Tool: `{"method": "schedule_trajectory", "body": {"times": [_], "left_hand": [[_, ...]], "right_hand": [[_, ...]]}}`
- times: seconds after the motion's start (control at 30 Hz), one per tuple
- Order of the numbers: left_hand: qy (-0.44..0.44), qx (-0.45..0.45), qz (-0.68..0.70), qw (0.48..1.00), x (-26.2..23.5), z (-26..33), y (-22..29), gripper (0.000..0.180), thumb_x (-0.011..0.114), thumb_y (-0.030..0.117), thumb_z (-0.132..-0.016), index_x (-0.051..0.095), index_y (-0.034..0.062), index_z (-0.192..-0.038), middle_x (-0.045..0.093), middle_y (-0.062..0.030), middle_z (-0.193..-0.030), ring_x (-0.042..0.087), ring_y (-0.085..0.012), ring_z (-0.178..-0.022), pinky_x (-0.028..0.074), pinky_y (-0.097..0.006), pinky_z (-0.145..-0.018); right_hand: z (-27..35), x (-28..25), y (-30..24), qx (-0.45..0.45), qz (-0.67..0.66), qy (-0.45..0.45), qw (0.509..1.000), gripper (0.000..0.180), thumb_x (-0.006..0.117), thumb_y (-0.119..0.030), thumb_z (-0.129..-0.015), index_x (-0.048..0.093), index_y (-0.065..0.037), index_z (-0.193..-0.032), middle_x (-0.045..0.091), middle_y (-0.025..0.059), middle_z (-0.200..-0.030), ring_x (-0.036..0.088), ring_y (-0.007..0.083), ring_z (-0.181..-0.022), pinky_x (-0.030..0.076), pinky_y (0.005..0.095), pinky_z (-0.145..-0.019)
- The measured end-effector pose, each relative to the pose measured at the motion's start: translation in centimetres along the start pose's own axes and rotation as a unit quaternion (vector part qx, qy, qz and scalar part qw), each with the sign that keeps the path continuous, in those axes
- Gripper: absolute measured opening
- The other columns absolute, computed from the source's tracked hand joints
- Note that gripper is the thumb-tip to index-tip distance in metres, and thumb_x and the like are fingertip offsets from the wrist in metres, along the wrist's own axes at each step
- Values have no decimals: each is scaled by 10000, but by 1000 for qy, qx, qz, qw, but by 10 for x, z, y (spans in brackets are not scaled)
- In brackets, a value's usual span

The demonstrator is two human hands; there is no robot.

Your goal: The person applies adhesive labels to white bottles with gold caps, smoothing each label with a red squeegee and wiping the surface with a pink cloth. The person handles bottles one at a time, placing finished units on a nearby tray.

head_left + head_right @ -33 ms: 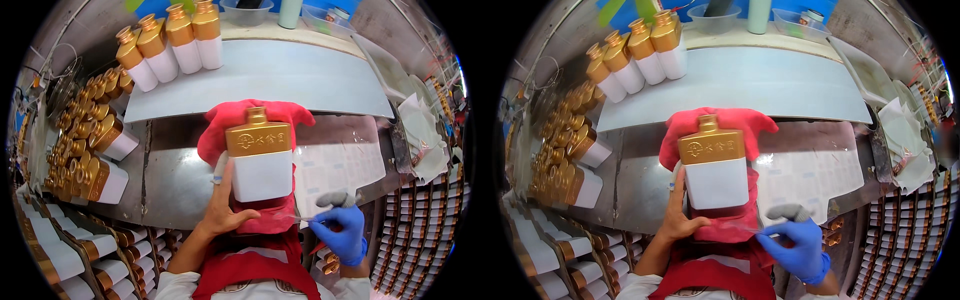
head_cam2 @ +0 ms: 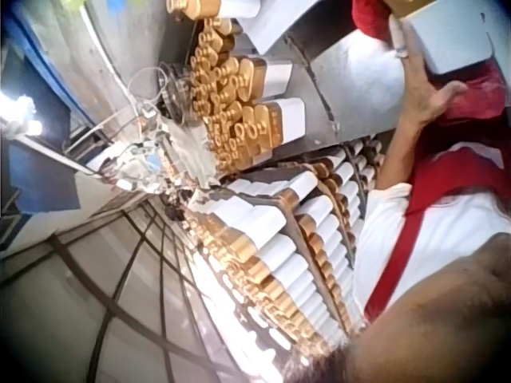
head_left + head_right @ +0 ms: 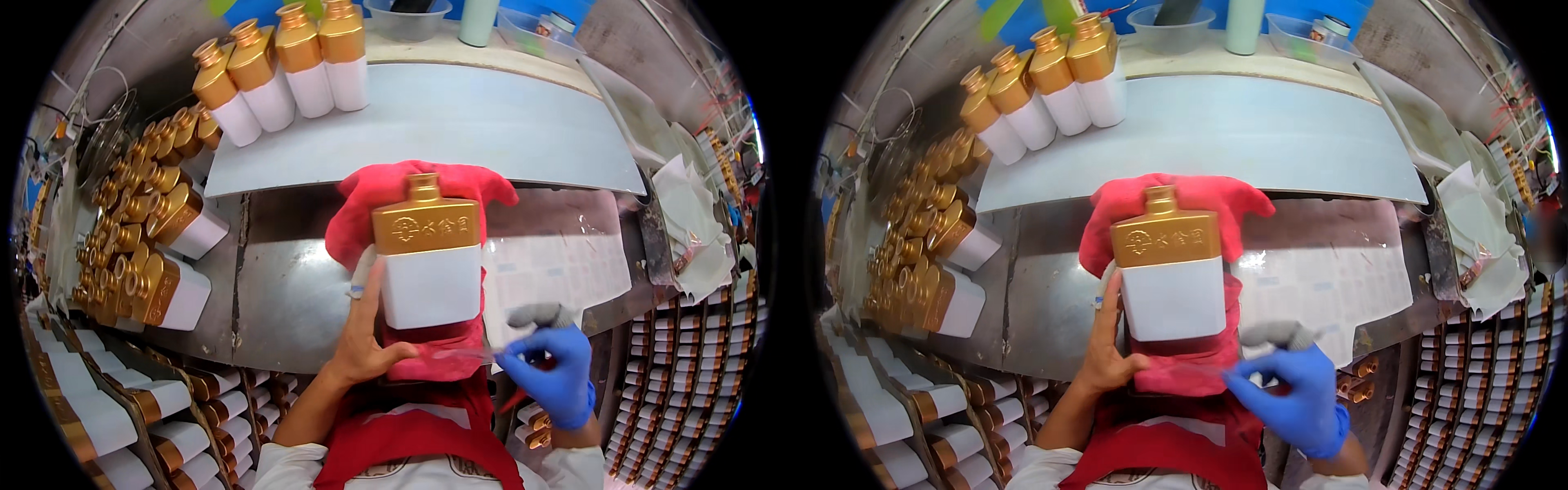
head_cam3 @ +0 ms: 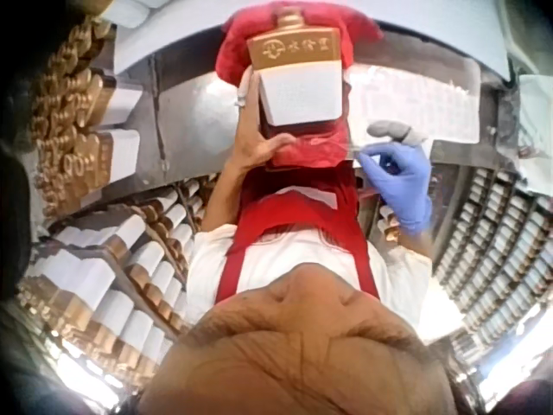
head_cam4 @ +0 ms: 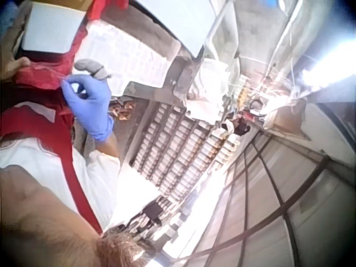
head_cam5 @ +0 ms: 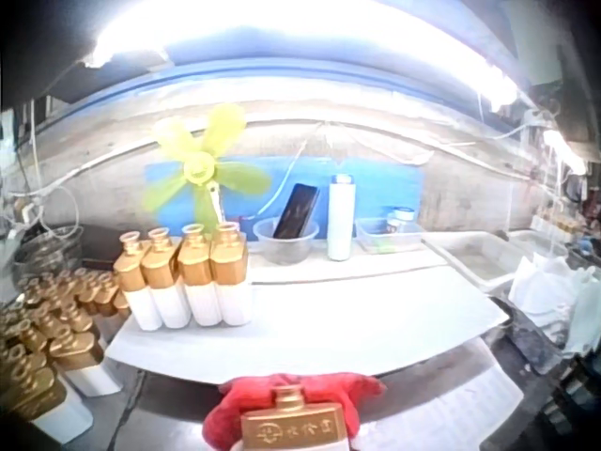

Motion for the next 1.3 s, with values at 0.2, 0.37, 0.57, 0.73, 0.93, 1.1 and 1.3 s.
{"method": "schedule_trajectory", "body": {"times": [0.2,0.37,0.57,0.73,0.93,1.1,1.3], "left_hand": [[52,-26,241,969,12,-13,14,972,619,519,-864,90,-3,-1490,188,-159,-1517,255,-257,-1382,248,-396,-1111],[117,-81,250,958,27,-27,19,765,576,37,-898,91,34,-1489,294,-154,-1443,384,-225,-1293,384,-364,-1023],[137,-77,139,978,33,-34,14,697,479,17,-928,55,-5,-1481,351,-162,-1419,407,-210,-1271,345,-338,-1042],[126,-60,166,976,33,-34,20,681,390,207,-992,-10,-43,-1484,227,-172,-1506,274,-221,-1368,214,-324,-1111],[89,-38,126,987,26,-30,16,733,286,356,-997,-60,-96,-1459,129,-200,-1541,168,-247,-1414,118,-326,-1135],[71,-41,154,985,23,-24,22,730,319,289,-989,-72,-132,-1440,109,-238,-1537,131,-275,-1426,77,-327,-1140],[83,-63,211,972,17,-28,19,725,402,211,-986,-56,-85,-1464,192,-198,-1519,242,-248,-1381,168,-327,-1122]], "right_hand": [[-46,49,33,-25,13,96,995,112,778,-114,-717,700,-86,-792,606,29,-880,470,89,-640,385,239,-534],[-48,53,47,-4,58,98,993,145,777,-104,-733,684,-91,-844,596,13,-877,467,100,-640,386,234,-561],[-56,53,64,94,-181,91,975,410,731,-76,-775,585,-38,-1156,582,-22,-858,448,32,-658,381,181,-581],[-59,55,81,120,-332,36,935,472,575,-173,-918,474,17,-1338,554,-25,-831,408,8,-589,342,155,-527],[-47,67,80,141,-356,50,922,442,491,-216,-968,490,52,-1320,437,-64,-622,370,12,-522,297,165,-455],[-42,68,90,157,-386,37,909,440,513,-196,-957,485,25,-1336,478,-53,-659,376,11,-539,307,159,-476],[-54,52,86,116,-261,6,958,628,700,-162,-805,471,-62,-1382,489,-60,-736,407,8,-622,376,168,-604]]}}
Point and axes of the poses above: each hand's wrist, its own z-axis away from the middle knuckle, its own x-axis out of the palm, y = z × x, the point moved 1 cm from there along -z, towards the middle knuckle
